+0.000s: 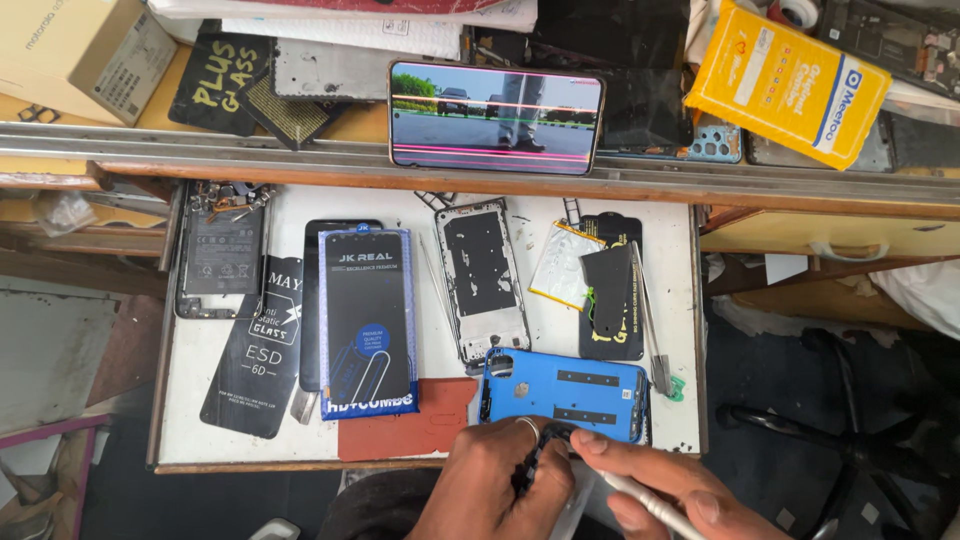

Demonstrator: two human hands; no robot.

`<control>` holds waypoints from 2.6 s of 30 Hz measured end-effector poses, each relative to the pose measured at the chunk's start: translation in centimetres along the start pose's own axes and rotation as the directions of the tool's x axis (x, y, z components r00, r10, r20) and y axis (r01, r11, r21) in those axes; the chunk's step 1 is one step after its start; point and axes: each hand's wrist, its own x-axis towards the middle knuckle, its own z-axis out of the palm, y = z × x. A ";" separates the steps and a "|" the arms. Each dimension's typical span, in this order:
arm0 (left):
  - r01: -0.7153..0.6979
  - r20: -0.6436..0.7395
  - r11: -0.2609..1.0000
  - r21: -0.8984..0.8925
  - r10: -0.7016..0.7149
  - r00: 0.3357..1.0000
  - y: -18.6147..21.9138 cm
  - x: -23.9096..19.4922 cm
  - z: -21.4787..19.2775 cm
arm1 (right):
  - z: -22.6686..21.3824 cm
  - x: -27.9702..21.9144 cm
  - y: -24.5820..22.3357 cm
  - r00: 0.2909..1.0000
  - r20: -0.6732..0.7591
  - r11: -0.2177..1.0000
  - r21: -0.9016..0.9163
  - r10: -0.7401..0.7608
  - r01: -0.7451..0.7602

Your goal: The person uses a screwdriver to remove screws from a disassembled smartphone, then uses tweezers to adjust internal components. The person continues to manipulate the phone's internal parts while a video plays on a nearby phone.

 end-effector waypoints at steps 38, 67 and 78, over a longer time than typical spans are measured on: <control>0.161 0.008 0.986 0.047 -0.161 0.987 -1.1 1.2 -0.4 | 3.8 6.1 -6.6 0.947 0.248 0.715 -0.623 -0.204 0.317; 0.431 -0.232 0.898 0.094 -0.401 0.886 -1.6 2.1 -6.0 | 6.9 9.7 -8.9 0.852 -0.515 0.165 -0.836 0.093 -0.524; 0.406 -0.122 0.913 -0.033 -0.407 0.905 -1.8 2.3 -5.3 | 6.6 10.0 -7.7 0.932 -0.353 0.039 -0.933 0.084 -0.358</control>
